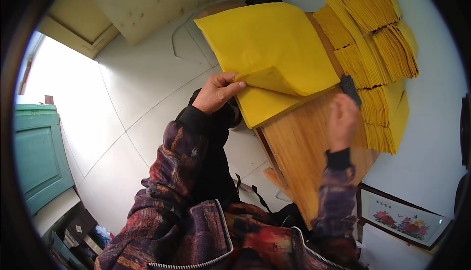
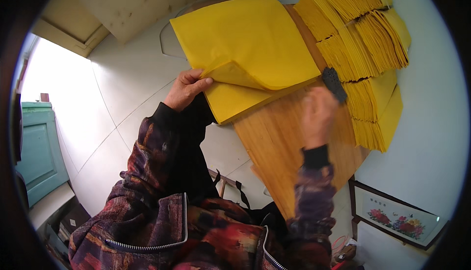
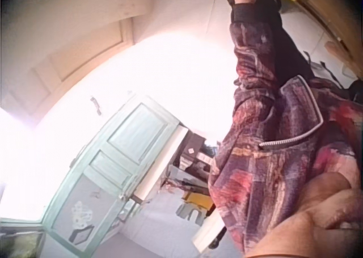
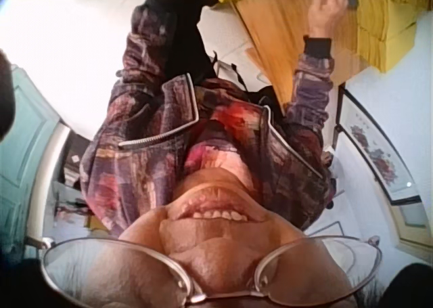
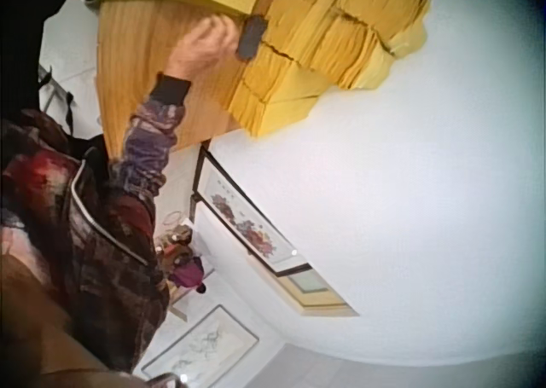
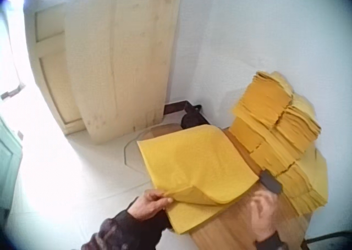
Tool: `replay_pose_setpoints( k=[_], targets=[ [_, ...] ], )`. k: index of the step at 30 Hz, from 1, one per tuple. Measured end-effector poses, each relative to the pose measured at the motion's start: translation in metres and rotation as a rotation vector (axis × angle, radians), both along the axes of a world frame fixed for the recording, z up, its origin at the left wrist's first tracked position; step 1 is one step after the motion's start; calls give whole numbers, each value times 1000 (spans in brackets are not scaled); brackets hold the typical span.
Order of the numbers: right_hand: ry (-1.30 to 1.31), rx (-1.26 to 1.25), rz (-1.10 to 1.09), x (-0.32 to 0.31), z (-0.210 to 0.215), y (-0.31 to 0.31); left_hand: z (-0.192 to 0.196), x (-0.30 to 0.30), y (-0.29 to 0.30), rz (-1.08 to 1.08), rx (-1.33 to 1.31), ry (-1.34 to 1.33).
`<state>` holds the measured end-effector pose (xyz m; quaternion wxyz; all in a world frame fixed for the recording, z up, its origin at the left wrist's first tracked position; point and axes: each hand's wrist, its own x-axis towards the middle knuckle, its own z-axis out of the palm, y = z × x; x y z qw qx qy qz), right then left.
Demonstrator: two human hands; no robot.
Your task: The person folds yellow paper sheets in half on a wooden table, presses the crease, and stacks the folded sheets. The person repeats this process with multiple sheets, maintaining a neat stack of folded paper.
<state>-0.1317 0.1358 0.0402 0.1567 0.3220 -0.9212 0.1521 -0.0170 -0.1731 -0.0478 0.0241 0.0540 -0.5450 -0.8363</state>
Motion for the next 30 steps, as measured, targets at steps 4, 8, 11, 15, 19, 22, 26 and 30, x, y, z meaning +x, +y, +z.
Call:
replay_pose_setpoints(
  k=[4,8,11,15,19,22,26,30],
  targets=[
    [-110,-4,384,70,-13,-68,2,-1,1,3,-24,0],
    [-45,69,437,73,-16,-90,-2,-3,2,16,18,37],
    [-16,75,472,68,-16,-90,-5,-2,3,18,10,30],
    [-131,-39,480,62,-14,-91,-7,-1,2,12,48,32],
    [-388,-128,470,50,-5,-94,-7,-1,1,-11,43,26],
    [-620,-160,451,41,1,-95,-6,0,1,-18,41,40],
    [-908,-181,412,28,6,-95,-5,1,0,-27,47,52],
    [-1075,-177,377,18,9,-96,-4,0,0,-37,33,64]
  ],
)
